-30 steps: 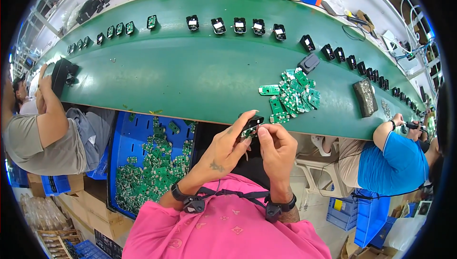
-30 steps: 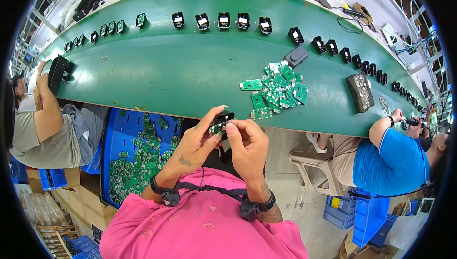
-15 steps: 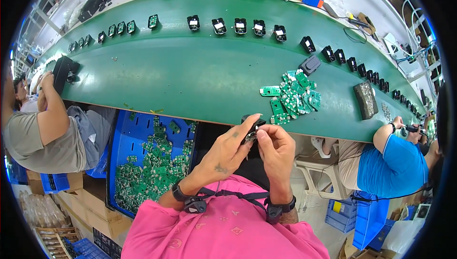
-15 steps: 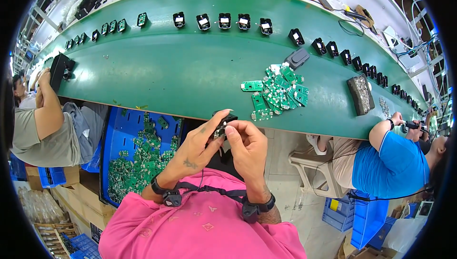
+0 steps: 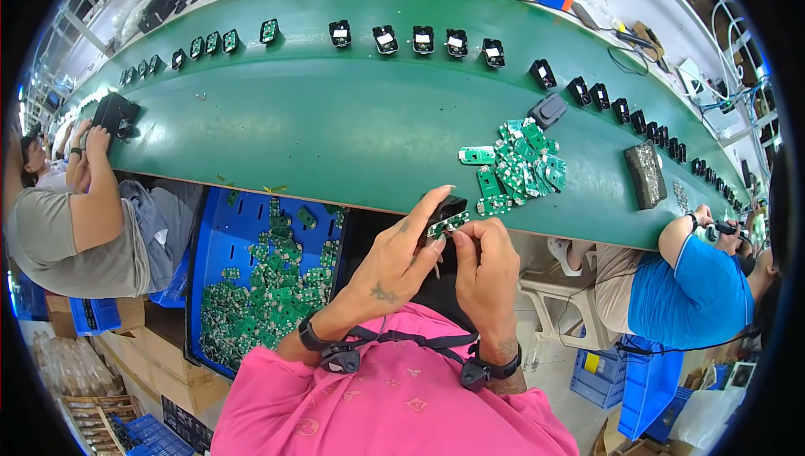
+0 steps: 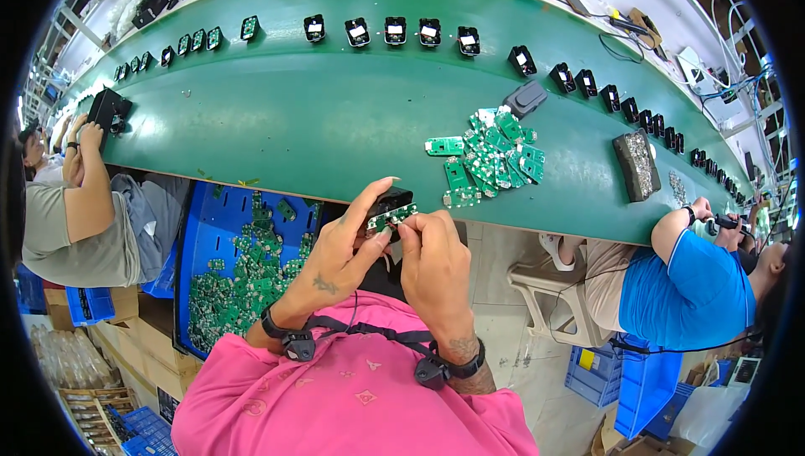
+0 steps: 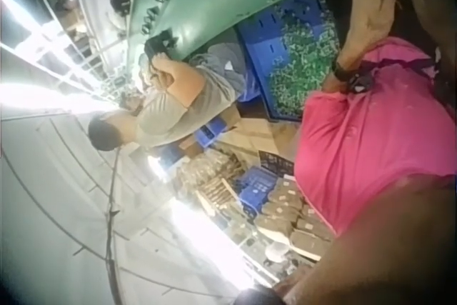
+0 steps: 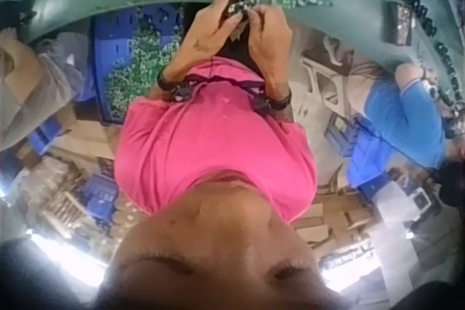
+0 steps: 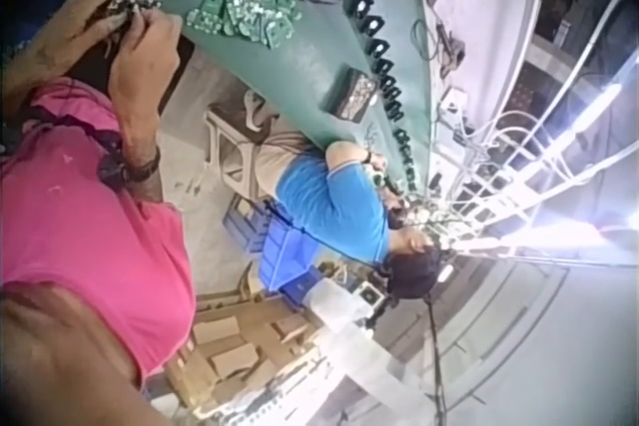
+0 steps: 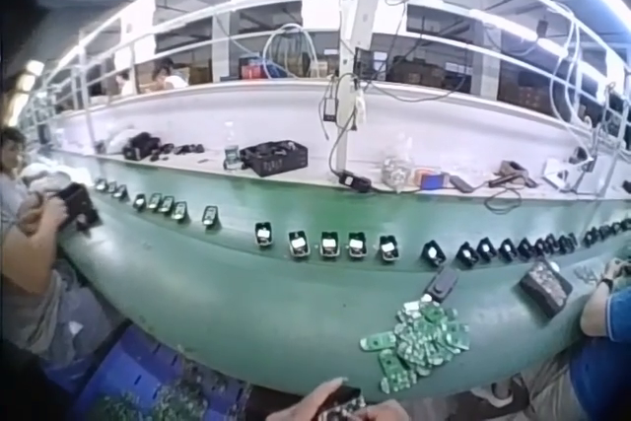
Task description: The person picks up a circuit board and a black plastic casing by hand, fits the board into the casing, and presses them together. They then place the assembled unit onto the green conveyor belt and reach for another circuit board and casing to repeat the process.
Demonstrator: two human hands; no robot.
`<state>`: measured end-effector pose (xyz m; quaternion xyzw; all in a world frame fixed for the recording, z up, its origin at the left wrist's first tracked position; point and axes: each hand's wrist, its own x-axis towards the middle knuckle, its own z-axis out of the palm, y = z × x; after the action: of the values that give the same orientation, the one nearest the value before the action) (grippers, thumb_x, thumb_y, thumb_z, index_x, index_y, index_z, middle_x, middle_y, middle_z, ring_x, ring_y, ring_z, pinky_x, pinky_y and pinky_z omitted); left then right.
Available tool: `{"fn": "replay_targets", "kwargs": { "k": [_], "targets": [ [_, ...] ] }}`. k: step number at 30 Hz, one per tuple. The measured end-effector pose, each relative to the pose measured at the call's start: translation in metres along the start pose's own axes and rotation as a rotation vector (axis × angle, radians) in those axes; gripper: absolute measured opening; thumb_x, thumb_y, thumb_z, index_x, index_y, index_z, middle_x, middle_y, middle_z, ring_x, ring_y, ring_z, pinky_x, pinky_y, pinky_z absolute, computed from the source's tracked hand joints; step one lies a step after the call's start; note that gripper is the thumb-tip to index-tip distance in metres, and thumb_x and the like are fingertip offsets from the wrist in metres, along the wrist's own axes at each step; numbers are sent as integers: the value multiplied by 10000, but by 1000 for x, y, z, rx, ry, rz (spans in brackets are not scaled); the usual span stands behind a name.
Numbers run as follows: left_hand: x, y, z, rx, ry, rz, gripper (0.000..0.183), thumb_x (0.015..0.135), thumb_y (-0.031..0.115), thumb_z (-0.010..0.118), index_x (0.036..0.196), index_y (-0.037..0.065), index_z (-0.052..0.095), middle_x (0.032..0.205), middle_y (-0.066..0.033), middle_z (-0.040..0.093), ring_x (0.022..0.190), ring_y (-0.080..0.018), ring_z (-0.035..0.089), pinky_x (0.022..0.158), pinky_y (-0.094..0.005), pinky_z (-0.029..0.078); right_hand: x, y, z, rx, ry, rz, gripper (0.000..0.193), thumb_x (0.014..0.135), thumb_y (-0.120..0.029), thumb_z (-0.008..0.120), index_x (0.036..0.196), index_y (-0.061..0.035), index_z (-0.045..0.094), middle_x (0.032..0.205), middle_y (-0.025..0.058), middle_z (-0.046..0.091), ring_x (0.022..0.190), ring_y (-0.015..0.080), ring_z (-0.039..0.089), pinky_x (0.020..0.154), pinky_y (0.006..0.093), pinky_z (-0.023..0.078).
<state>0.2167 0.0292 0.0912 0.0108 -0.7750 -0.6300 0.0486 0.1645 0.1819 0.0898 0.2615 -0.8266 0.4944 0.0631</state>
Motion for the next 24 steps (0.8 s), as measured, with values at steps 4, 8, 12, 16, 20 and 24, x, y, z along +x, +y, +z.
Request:
{"fn": "replay_targets", "kwargs": {
  "k": [4,8,12,16,20,24],
  "targets": [
    [0,6,1,44,-23,10,591,979,25,524,1536,73,333,1058,-129,627,869,-152,628,786,-306,532,-1,-1,-2,-37,5,-28,103,931,-28,638,1009,-14,571,887,150,601,725,355,617,601,432,476],
    [1,7,2,5,-20,40,595,970,65,521,1528,39,315,1113,-224,597,852,-296,608,812,-380,499,-4,1,-1,31,-4,11,111,929,-19,637,1021,-14,576,891,150,601,723,355,614,601,432,476],
    [1,3,3,3,1,68,587,969,68,520,1522,37,326,1139,-234,596,876,-299,605,822,-372,497,-4,2,2,23,73,-57,35,950,4,613,975,8,589,844,81,566,612,142,540,548,282,429],
    [1,4,0,38,16,79,593,974,12,532,1532,76,342,1135,-143,624,897,-164,631,822,-314,536,-3,3,4,89,85,-66,46,979,-21,587,976,22,602,816,51,584,585,91,531,512,249,413],
    [1,3,1,-11,31,59,579,976,18,528,1524,78,354,1152,-140,624,898,-162,633,822,-313,536,-10,-4,1,522,38,324,135,1014,-72,547,987,34,626,776,34,594,584,71,538,510,234,421],
    [1,3,3,77,81,135,568,975,27,530,1515,79,363,1161,-145,623,902,-165,641,825,-307,529,-8,-2,0,747,10,437,206,1037,-121,527,1002,40,650,754,23,597,588,70,545,512,219,427]
  ]
}}
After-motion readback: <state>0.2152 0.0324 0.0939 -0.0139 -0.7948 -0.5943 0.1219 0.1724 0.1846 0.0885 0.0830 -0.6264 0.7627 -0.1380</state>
